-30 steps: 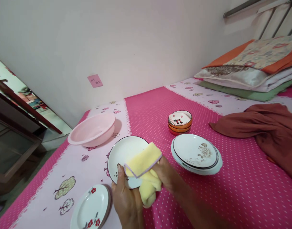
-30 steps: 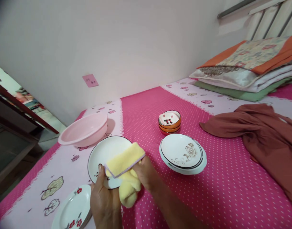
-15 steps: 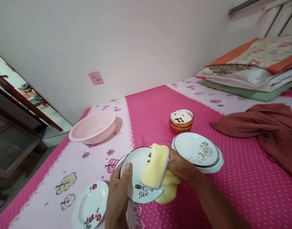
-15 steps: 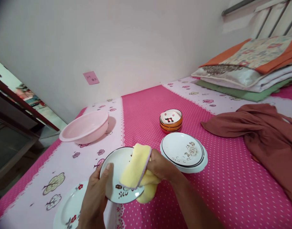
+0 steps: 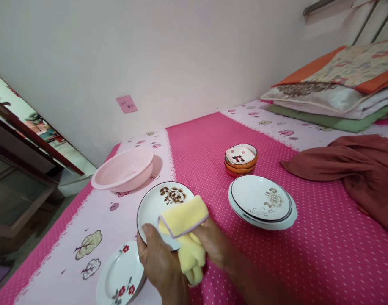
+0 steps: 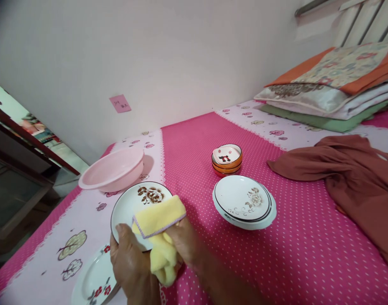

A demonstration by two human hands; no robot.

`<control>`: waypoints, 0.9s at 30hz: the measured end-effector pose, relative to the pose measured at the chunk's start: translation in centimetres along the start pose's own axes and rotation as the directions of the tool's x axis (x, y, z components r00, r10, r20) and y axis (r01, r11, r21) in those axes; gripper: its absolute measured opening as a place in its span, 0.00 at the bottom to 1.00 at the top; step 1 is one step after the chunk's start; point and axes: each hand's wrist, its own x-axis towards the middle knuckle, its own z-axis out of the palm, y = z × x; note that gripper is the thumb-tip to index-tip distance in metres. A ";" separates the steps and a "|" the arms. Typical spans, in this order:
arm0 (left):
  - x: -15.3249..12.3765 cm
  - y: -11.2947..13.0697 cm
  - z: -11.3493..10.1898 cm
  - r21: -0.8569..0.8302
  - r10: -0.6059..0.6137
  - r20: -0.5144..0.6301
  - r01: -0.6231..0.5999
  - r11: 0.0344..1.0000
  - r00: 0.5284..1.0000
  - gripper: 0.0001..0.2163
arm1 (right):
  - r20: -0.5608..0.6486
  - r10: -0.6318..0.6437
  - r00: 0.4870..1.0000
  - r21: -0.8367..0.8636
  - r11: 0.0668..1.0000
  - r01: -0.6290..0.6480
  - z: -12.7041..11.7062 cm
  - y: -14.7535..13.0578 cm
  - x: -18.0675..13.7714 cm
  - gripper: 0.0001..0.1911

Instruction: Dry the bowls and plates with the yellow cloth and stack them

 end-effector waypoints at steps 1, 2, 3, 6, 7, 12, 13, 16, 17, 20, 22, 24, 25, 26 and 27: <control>0.0 0.2 0.1 0.053 0.025 -0.038 -0.023 0.998 0.999 0.29 | -0.002 0.009 1.000 0.020 1.000 -0.009 0.4 0.6 -0.1 0.32; 0.0 0.3 0.2 0.108 0.042 -0.057 -0.036 0.994 0.997 0.28 | -0.001 0.017 1.000 0.026 1.000 -0.017 0.6 1.0 -0.1 0.33; 0.1 0.4 0.1 0.154 0.050 -0.060 -0.040 0.987 0.997 0.27 | 0.000 0.020 1.000 0.020 1.000 -0.020 0.6 1.2 -0.1 0.34; 1.4 0.4 -0.5 0.215 0.059 0.072 -0.073 0.974 0.996 0.23 | 0.005 -0.001 1.000 -0.031 1.000 0.002 -0.3 0.3 0.2 0.33; 2.1 0.3 -0.9 0.237 0.085 0.149 -0.119 0.964 0.985 0.20 | -0.001 -0.022 1.000 -0.057 0.998 0.022 -0.7 -0.4 0.3 0.32; 4.5 -0.7 -2.4 0.384 0.057 0.490 -0.274 0.882 0.870 0.19 | 0.002 -0.083 0.997 -0.235 0.969 0.081 -3.1 -4.3 0.6 0.26; 4.4 -0.8 -2.4 0.391 0.025 0.510 -0.258 0.884 0.860 0.19 | 0.010 -0.088 0.996 -0.263 0.961 0.088 -3.3 -4.8 0.6 0.26; 3.4 -1.3 -1.8 0.357 0.052 0.502 -0.261 0.897 0.864 0.19 | -0.005 -0.117 0.993 -0.287 0.952 0.111 -3.5 -4.8 0.6 0.29; 2.9 -1.5 -1.6 0.345 0.078 0.480 -0.270 0.899 0.874 0.19 | -0.028 -0.128 0.991 -0.270 0.956 0.115 -3.3 -4.5 0.7 0.30; 1.8 -2.3 -0.9 0.297 0.078 0.402 -0.210 0.931 0.912 0.19 | -0.085 -0.128 0.988 -0.178 0.978 0.111 -2.4 -2.9 0.9 0.33; 1.4 -2.8 -0.6 0.243 0.060 0.349 -0.152 0.958 0.935 0.18 | -0.035 -0.110 0.993 -0.158 0.982 0.103 -1.8 -2.0 0.9 0.34; 1.2 -3.0 -0.4 0.182 0.079 0.297 -0.138 0.974 0.952 0.16 | 0.087 -0.096 0.992 -0.204 0.973 0.112 -1.6 -1.7 0.6 0.32; 1.2 -3.0 -0.4 0.160 0.092 0.276 -0.140 0.977 0.957 0.16 | 0.164 -0.083 0.983 -0.248 0.961 0.122 -1.7 -1.7 0.4 0.30; 1.3 -2.9 -0.4 0.149 0.102 0.263 -0.145 0.978 0.959 0.15 | 0.235 -0.062 0.970 -0.304 0.943 0.134 -2.0 -1.9 0.2 0.28; 1.4 -2.9 -0.4 0.152 0.109 0.252 -0.151 0.977 0.961 0.15 | 0.272 -0.050 0.961 -0.370 0.916 0.152 -2.5 -2.2 -0.1 0.26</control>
